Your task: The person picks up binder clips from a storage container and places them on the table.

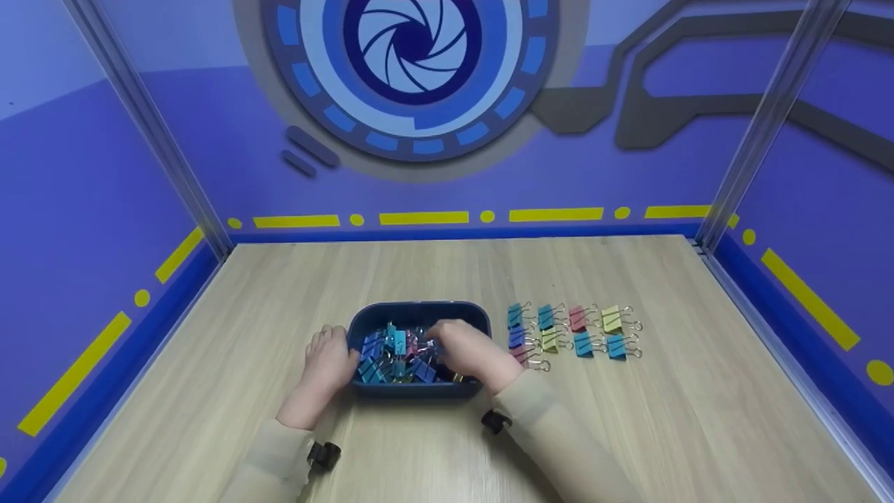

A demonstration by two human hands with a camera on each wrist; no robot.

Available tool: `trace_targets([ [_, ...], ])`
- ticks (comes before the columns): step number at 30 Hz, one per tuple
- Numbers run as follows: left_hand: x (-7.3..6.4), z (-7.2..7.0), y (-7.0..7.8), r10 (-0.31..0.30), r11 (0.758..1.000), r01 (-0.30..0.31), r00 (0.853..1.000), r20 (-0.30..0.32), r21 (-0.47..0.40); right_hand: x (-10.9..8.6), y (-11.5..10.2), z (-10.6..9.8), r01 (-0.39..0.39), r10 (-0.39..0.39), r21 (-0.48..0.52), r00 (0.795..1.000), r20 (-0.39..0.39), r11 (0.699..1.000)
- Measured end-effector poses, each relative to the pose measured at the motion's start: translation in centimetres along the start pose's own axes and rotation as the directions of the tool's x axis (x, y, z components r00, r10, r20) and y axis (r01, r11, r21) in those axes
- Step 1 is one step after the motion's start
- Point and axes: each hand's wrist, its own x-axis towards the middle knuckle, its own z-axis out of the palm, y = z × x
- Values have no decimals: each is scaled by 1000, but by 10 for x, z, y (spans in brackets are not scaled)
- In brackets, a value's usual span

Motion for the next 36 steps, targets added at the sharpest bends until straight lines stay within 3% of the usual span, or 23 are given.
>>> trace_targets([
  [17, -2, 1, 0, 8, 1000, -8, 1000, -7, -18, 4, 5, 10, 61, -59, -14, 996, 73, 998],
  [36, 0, 1, -1, 14, 1000, -14, 999, -29, -5, -10, 9, -20, -110, 108, 147, 994, 25, 983],
])
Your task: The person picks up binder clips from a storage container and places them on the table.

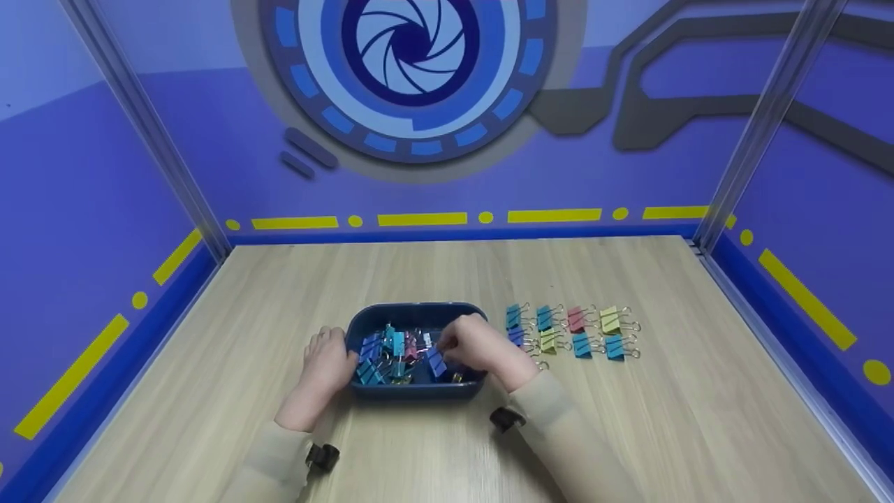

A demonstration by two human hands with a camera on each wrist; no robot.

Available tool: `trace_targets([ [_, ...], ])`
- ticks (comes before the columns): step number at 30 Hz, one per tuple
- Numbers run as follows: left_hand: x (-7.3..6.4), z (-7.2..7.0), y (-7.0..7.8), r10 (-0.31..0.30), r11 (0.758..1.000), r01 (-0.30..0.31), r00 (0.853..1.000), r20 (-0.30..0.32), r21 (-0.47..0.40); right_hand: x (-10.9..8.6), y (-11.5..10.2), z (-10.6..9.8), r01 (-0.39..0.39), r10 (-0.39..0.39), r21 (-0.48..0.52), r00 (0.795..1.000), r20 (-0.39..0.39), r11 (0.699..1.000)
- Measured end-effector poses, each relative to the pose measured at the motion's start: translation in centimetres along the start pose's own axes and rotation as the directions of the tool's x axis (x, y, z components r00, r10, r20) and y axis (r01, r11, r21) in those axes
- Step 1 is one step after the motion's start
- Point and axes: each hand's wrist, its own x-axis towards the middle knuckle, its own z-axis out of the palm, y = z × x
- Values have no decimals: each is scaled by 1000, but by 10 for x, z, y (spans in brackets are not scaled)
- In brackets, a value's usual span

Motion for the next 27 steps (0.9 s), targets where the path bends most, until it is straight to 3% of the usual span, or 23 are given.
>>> trace_targets([
  [15, 1, 0, 0, -9, 1000, 10, 1000, 15, -10, -26, 1, -32, -15, 18, 27, 992, -124, 1000],
  [27, 0, 0, 1, -23, 1000, 23, 999, 34, -15, -63, 28, -58, -105, 114, 57, 976, -184, 993],
])
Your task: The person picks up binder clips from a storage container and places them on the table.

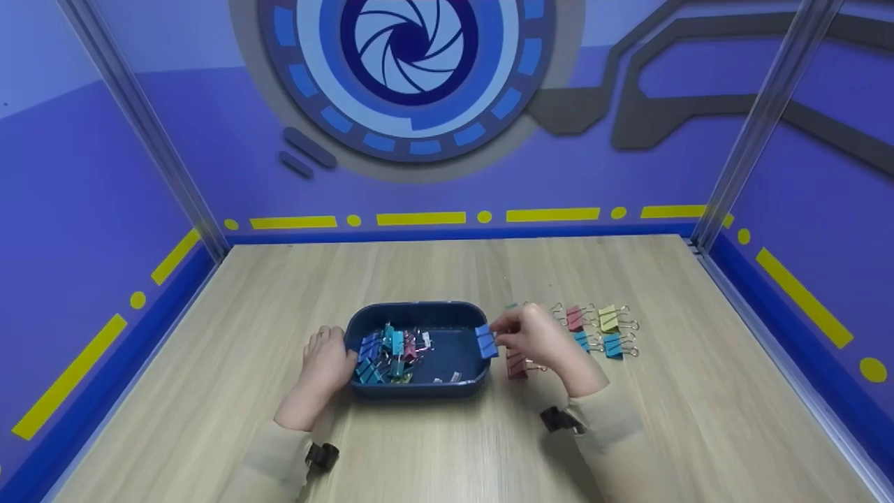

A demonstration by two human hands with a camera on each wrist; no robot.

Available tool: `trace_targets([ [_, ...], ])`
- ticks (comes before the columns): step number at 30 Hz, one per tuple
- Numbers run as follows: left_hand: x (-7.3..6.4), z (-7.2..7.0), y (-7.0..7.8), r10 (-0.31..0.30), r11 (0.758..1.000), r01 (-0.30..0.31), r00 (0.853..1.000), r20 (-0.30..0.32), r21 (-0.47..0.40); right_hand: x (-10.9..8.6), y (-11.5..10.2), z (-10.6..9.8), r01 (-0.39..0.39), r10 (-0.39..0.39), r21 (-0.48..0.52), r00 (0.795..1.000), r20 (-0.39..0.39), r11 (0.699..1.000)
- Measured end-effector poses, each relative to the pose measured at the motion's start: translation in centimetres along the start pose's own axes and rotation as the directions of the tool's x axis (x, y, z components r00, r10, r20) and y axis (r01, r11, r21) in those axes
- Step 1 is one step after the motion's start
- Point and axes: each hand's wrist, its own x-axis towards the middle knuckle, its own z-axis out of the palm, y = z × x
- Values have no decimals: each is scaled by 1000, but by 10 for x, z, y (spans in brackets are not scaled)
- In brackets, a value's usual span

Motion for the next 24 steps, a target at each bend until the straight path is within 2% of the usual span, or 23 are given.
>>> trace_targets([
  [11, -1, -2, 2, 8, 1000, -8, 1000, 2, 12, -33, 30, -30, -114, 113, -20, 992, -58, 993],
  [18, -1, -3, 3, 1, 1000, -1, 1000, 22, 18, -54, 49, -44, -229, 228, -28, 973, -45, 973],
  [24, 0, -4, 4, -2, 1000, 2, 1000, 15, 24, -63, 64, -44, -259, 258, -44, 966, -25, 965],
])
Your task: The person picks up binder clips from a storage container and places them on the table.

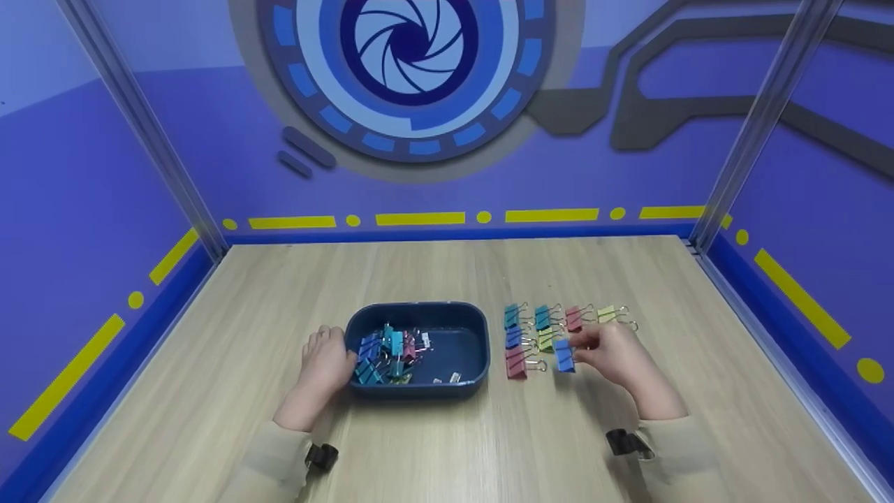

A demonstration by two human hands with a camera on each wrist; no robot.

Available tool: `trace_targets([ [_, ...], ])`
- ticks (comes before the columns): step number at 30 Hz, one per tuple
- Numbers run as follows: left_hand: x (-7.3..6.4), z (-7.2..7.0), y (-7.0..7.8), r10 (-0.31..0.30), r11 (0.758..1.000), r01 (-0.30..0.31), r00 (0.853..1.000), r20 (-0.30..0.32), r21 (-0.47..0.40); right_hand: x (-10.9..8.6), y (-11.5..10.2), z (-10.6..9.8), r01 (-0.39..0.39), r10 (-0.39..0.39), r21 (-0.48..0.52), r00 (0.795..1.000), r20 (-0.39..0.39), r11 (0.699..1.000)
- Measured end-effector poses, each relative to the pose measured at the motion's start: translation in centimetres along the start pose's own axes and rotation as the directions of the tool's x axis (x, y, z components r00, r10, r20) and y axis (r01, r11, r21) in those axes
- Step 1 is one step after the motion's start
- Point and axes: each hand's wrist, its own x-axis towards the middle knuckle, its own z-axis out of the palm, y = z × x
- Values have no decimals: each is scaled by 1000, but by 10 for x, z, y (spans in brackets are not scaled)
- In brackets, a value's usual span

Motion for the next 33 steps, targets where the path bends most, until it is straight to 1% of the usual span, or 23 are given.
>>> trace_targets([
  [6, 0, 1, -1, 10, 1000, -10, 1000, -3, 17, 1, 9, 9, -8, 8, 2, 1000, 16, 1000],
  [10, 0, 0, -1, 12, 1000, -12, 1000, -5, 28, 4, 11, 15, 6, -7, 9, 1000, 30, 1000],
  [15, -1, 1, -1, 23, 1000, -23, 999, -33, 20, 8, 12, 22, -4, 4, -1, 999, 36, 1000],
  [17, -1, 2, -1, 26, 1000, -25, 999, -36, 14, 9, 13, 25, -16, 16, -9, 999, 42, 1000],
  [21, -1, 2, -1, 20, 1000, -20, 999, -27, 11, 11, 15, 30, -7, 8, -31, 999, 48, 999],
  [26, -1, 2, -1, 15, 1000, -14, 1000, -21, 13, 13, 15, 35, -14, 15, -49, 999, 40, 999],
  [28, -1, 2, -1, 13, 1000, -12, 1000, -18, 16, 13, 14, 36, -26, 28, -48, 999, 45, 999],
  [33, -1, 1, -1, 11, 1000, -11, 1000, -10, 9, 13, 14, 36, -9, 13, -49, 997, 74, 999],
])
